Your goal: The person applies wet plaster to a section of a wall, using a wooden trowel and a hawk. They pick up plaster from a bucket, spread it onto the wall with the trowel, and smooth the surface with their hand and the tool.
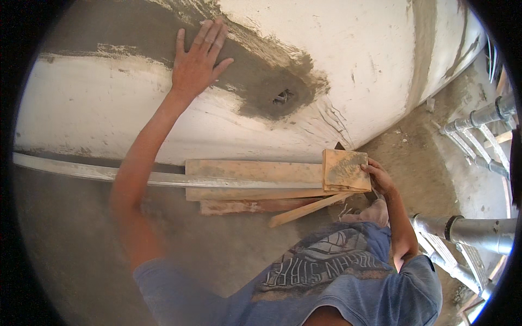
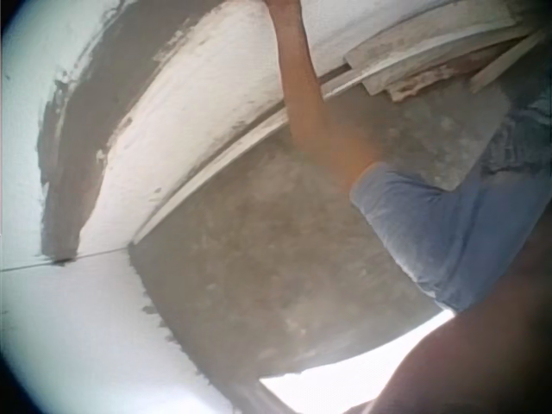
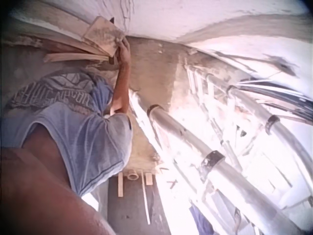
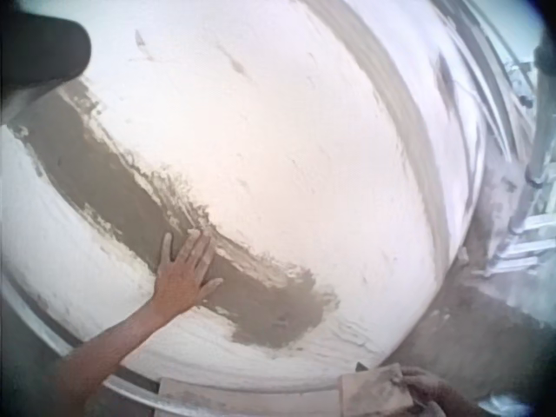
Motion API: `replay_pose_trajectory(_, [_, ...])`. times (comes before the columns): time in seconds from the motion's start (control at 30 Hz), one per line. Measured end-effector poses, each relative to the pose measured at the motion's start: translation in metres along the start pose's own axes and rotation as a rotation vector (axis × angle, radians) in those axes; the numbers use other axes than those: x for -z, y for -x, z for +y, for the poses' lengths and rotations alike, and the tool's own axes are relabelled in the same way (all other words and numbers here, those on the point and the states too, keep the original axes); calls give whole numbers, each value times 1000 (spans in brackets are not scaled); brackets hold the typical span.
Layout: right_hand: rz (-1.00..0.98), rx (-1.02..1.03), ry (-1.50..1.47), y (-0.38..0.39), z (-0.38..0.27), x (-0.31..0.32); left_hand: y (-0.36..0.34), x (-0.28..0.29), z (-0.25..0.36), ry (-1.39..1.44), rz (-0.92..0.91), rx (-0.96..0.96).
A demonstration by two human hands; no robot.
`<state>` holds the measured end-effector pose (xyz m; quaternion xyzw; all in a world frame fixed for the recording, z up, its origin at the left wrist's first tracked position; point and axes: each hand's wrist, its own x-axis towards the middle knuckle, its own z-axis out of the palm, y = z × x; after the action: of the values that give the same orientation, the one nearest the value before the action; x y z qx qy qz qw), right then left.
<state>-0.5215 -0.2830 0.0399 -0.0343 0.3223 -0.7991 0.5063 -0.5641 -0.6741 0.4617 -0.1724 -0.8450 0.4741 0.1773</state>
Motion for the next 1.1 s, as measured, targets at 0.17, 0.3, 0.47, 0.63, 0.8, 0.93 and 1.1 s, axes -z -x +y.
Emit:
replay_pose_trajectory(0.17, [2,-14,-32,-9,13,6,33,-26,33,-70,-247,-283])
replay_pose_trajectory(0.3, [50,12,-68,4,12,12,81,-35,63,-136,-391,-485])
replay_pose_trajectory(0.47, [116,48,-78,18,-2,26,52,-23,18,4,-279,-409])
replay_pose_trajectory(0.63, [100,63,-65,11,-16,20,-4,17,-48,-77,-105,-142])
replay_pose_trajectory(0.8, [61,51,-67,0,-20,4,-61,83,-98,-140,70,56])
replay_pose_trajectory(0.93, [15,20,-83,-1,-5,-1,-84,98,-100,-206,163,168])
replay_pose_trajectory(1.1, [-11,-21,-82,3,6,-4,-74,59,-61,-297,-32,117])
